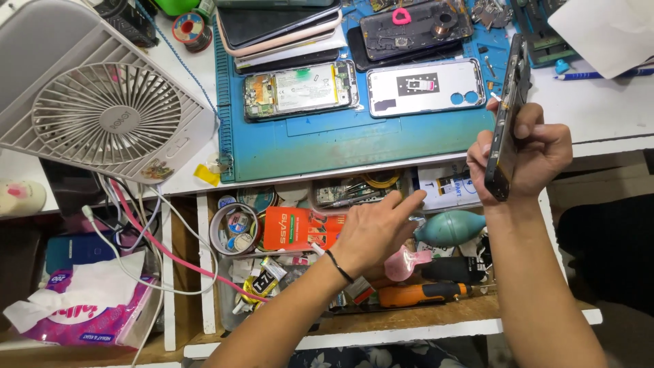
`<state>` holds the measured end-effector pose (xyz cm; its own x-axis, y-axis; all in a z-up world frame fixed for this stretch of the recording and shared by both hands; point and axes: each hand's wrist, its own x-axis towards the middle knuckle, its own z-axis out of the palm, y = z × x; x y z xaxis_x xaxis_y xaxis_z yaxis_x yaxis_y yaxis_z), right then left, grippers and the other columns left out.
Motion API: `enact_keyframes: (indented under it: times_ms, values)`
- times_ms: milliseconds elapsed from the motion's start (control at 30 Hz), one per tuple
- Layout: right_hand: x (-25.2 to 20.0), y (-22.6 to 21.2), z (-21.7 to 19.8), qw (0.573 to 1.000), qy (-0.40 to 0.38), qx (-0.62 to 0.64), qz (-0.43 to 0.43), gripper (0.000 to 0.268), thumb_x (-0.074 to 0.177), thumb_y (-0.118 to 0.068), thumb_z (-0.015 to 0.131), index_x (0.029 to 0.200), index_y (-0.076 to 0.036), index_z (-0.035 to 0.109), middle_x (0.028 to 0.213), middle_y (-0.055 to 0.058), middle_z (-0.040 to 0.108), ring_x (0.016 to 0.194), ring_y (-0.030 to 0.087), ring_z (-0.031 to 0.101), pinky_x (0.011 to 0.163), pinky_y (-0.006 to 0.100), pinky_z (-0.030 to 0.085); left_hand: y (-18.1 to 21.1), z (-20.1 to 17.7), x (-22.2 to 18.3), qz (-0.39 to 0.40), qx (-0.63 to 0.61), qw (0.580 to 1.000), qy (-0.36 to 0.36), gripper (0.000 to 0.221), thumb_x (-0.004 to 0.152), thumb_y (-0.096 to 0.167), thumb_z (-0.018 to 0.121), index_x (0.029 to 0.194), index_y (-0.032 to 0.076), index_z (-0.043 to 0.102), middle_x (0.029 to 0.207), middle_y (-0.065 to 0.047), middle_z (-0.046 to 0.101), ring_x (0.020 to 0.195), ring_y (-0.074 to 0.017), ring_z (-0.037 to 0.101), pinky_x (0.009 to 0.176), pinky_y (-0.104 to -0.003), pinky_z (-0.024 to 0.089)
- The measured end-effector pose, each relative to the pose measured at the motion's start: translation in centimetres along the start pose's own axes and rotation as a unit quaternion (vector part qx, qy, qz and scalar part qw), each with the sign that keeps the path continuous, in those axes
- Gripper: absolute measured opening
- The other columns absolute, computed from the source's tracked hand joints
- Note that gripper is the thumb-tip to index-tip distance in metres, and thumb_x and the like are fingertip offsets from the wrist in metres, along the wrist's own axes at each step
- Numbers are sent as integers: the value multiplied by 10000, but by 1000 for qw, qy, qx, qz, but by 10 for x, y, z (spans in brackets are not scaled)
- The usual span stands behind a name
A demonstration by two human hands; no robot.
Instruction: Assembling the internal components of a smartphone, including connecting ribbon cables and securing the motherboard.
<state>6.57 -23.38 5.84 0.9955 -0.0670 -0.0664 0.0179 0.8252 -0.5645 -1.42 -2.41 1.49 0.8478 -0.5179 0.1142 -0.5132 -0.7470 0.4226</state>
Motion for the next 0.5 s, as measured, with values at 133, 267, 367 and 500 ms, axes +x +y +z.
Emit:
enact_keyframes:
  times_ms: [133, 267, 367, 500]
  values:
    - [0, 1, 2, 1000, 4, -10, 2, 155, 762, -223, 518, 664, -131, 441, 1014, 133, 699, 472, 251, 542, 383, 244, 320, 11, 3, 13, -14, -1, 999, 40, 515, 940, 240, 672, 1389, 100, 460, 960, -83, 472, 589, -217, 519, 302, -366, 374]
    - [-2, 3, 1, 1000, 9, -16, 2, 149, 762, -227, 519, 661, -141, 451, 998, 133, 671, 462, 240, 531, 380, 251, 342, 16, 3, 35, -156, -55, 985, -46, 469, 958, 481, 553, 1245, 111, 529, 867, -100, 649, 663, -382, 654, 498, -518, 483]
    - [-1, 5, 3, 1000, 12, -26, 2, 146, 756, -237, 516, 663, -145, 451, 999, 127, 677, 454, 235, 522, 376, 257, 340, 24, -11, 48, -223, -126, 962, -97, 440, 935, 510, 523, 1181, 164, 638, 901, -147, 722, 867, -440, 667, 687, -566, 496]
    - [-1, 1, 3, 1000, 19, -6, 8, 149, 749, -222, 511, 660, -135, 430, 1005, 123, 690, 448, 222, 501, 387, 243, 310, 43, 0, 43, -160, -113, 975, -100, 225, 1015, 321, 587, 1103, 118, 627, 763, -137, 700, 718, -398, 693, 646, -547, 527]
